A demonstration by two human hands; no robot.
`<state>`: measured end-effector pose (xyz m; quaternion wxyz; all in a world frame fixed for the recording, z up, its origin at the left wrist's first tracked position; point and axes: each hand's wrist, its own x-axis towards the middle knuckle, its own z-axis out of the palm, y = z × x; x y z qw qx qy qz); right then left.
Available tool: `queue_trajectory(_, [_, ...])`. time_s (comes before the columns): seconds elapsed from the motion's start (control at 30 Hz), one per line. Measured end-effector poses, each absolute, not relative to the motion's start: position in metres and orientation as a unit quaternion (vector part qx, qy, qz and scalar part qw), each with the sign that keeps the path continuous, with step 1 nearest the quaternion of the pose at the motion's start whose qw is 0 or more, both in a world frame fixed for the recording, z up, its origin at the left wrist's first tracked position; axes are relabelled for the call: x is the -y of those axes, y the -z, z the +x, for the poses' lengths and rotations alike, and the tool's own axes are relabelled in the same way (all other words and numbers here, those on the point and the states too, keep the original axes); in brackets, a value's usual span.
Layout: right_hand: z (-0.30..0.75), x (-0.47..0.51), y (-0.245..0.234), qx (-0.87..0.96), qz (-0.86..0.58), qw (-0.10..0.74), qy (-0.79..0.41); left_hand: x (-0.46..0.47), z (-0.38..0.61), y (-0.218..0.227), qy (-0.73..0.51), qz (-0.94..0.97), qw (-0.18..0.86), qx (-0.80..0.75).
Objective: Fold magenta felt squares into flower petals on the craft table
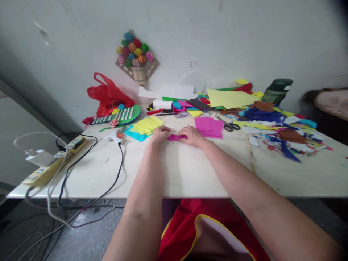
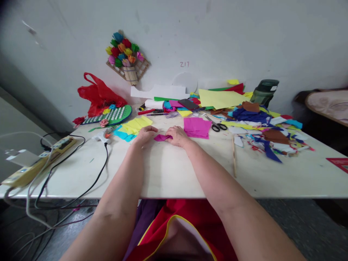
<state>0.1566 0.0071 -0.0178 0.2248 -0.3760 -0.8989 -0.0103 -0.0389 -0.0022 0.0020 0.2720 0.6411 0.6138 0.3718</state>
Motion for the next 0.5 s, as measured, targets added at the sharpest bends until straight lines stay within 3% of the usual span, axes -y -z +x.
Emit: queue_trajectory(0.5, [0.158,-0.007,0.018,0.9,-0.368,0.234,0.002,-0.004,-0.041,0.011,-0.342,0.679,0.28,-0.586])
